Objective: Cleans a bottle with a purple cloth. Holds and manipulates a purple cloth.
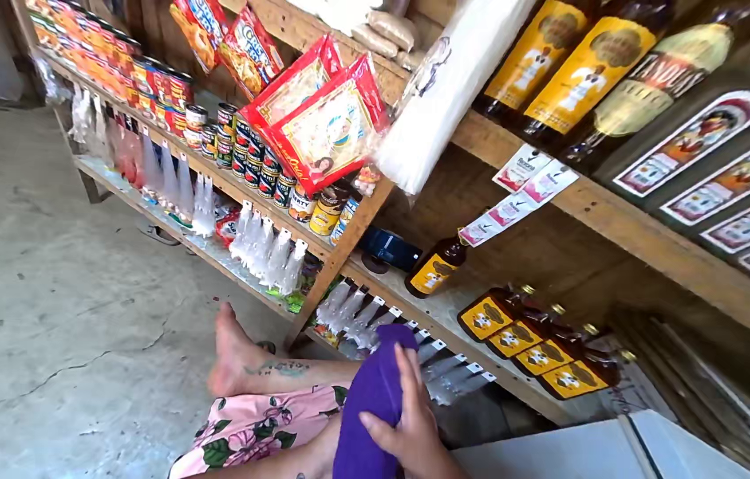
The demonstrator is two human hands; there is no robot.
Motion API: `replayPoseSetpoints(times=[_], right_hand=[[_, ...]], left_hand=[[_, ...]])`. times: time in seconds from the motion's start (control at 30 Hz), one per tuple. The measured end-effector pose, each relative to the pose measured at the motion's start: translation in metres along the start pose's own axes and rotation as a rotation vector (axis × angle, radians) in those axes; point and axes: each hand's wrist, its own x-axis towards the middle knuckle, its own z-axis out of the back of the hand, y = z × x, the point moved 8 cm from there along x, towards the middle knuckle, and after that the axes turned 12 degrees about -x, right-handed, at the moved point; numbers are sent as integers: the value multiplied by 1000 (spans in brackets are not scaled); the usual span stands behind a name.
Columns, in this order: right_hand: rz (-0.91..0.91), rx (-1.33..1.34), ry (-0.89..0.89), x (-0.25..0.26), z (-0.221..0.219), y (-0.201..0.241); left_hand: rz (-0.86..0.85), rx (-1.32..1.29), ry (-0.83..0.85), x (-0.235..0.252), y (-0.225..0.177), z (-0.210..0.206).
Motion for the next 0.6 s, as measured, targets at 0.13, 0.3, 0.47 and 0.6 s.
replayPoseSetpoints(times=[0.13,0.3,0.47,0.6], right_hand=[[-268,272,5,22,17,-31],[-399,450,-43,37,32,-42],[-509,547,-119,31,39,-47],[-546,695,-247,27,48,-47]], left_hand=[[-64,173,180,15,11,-6],[-136,492,158,25,10,0],[-182,450,279,33,13,-3],[-147,383,328,30,11,-9]])
